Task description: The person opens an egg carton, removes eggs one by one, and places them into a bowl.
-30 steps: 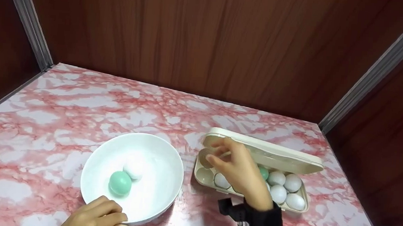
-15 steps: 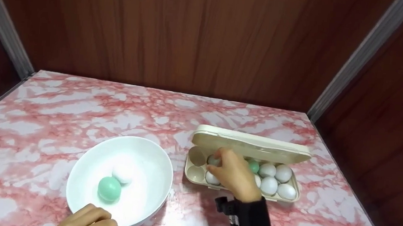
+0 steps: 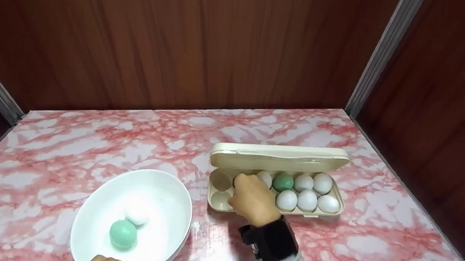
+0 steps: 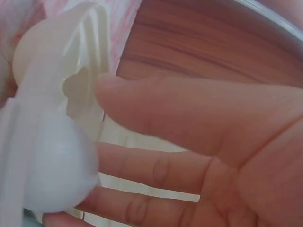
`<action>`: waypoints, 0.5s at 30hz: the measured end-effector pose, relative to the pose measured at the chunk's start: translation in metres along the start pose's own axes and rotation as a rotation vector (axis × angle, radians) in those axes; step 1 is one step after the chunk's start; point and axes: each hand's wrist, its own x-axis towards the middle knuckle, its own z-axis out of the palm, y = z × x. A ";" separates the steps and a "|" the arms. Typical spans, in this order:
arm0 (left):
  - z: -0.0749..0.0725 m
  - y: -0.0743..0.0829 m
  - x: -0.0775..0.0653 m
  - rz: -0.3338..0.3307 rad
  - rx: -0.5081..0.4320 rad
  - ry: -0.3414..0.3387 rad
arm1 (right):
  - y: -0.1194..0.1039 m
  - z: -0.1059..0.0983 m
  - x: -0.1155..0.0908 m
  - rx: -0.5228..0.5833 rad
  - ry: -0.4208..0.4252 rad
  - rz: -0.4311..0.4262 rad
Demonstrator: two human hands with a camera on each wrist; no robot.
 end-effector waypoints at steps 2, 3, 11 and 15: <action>0.000 0.003 0.003 0.006 0.006 0.019 | -0.002 0.003 0.001 -0.032 0.007 0.020; -0.001 0.005 0.006 0.006 0.003 0.029 | -0.003 0.005 0.002 -0.046 0.013 0.027; -0.002 0.012 0.014 0.008 -0.033 0.096 | -0.010 0.019 0.004 -0.090 0.050 0.080; -0.004 0.013 0.013 -0.011 -0.030 0.089 | -0.011 0.024 0.004 -0.102 0.103 0.030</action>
